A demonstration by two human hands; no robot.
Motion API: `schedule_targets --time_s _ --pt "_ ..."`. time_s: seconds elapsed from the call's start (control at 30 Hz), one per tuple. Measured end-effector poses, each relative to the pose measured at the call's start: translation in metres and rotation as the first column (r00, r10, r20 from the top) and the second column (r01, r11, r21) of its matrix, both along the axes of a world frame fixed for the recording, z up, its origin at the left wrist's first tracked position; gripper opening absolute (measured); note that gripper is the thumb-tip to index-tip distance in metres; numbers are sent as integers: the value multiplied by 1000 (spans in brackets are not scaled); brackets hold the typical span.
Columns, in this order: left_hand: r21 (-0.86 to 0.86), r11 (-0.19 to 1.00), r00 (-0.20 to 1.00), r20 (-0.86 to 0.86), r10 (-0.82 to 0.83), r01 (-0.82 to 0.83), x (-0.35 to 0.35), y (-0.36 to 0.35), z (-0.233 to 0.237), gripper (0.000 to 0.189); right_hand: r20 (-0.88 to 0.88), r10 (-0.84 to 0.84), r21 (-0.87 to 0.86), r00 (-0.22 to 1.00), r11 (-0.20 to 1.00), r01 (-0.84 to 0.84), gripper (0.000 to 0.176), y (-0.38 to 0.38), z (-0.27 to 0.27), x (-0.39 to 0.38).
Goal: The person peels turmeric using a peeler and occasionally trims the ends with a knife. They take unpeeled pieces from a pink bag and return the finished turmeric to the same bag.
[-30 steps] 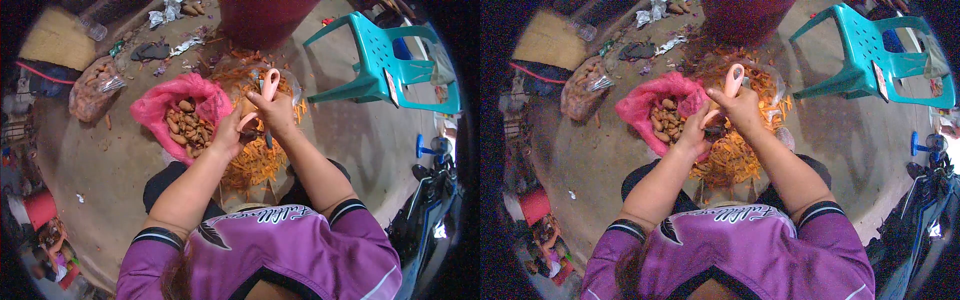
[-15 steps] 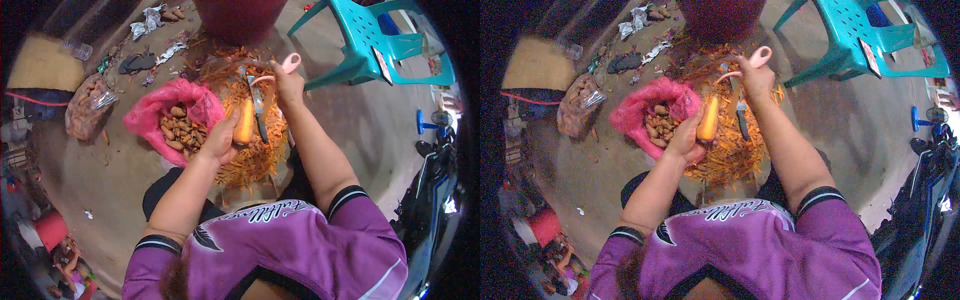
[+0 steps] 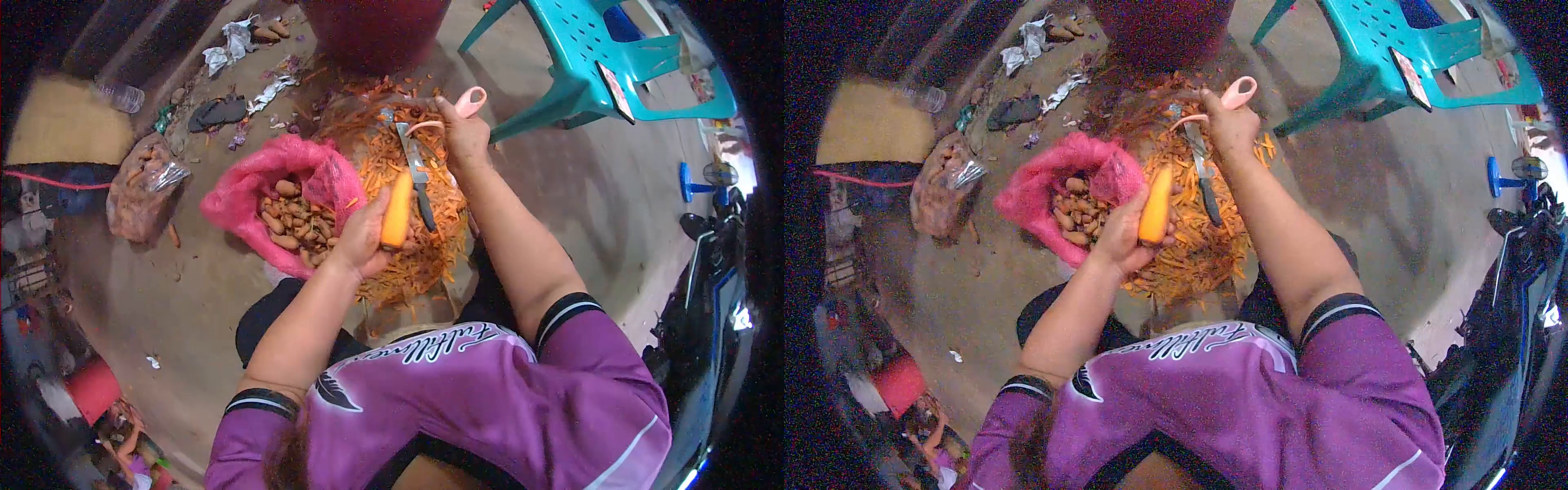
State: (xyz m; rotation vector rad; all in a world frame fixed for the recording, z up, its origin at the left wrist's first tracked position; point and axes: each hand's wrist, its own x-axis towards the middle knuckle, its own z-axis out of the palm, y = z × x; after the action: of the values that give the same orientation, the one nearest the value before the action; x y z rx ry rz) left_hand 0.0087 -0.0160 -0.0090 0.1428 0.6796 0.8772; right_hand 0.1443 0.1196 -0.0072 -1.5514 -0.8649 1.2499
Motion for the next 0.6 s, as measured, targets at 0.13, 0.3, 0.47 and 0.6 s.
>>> schedule_targets --time_s 0.13,0.3,0.47,0.6 --pt "-96 961 952 -196 236 -258 -7 13 11 38 -48 155 81 987 985 -151 25 -27 5 -25" --pt "-103 964 968 -73 239 -245 -11 8 -10 34 -79 481 -16 873 875 -484 23 -70 19 -38" --pt "-44 994 994 -41 100 -101 -6 2 -4 34 115 178 19 977 983 -182 24 -9 -16 -8" --pt "-100 981 984 -80 161 -169 -8 7 0 32 -121 58 14 991 998 -57 27 -13 3 -8"
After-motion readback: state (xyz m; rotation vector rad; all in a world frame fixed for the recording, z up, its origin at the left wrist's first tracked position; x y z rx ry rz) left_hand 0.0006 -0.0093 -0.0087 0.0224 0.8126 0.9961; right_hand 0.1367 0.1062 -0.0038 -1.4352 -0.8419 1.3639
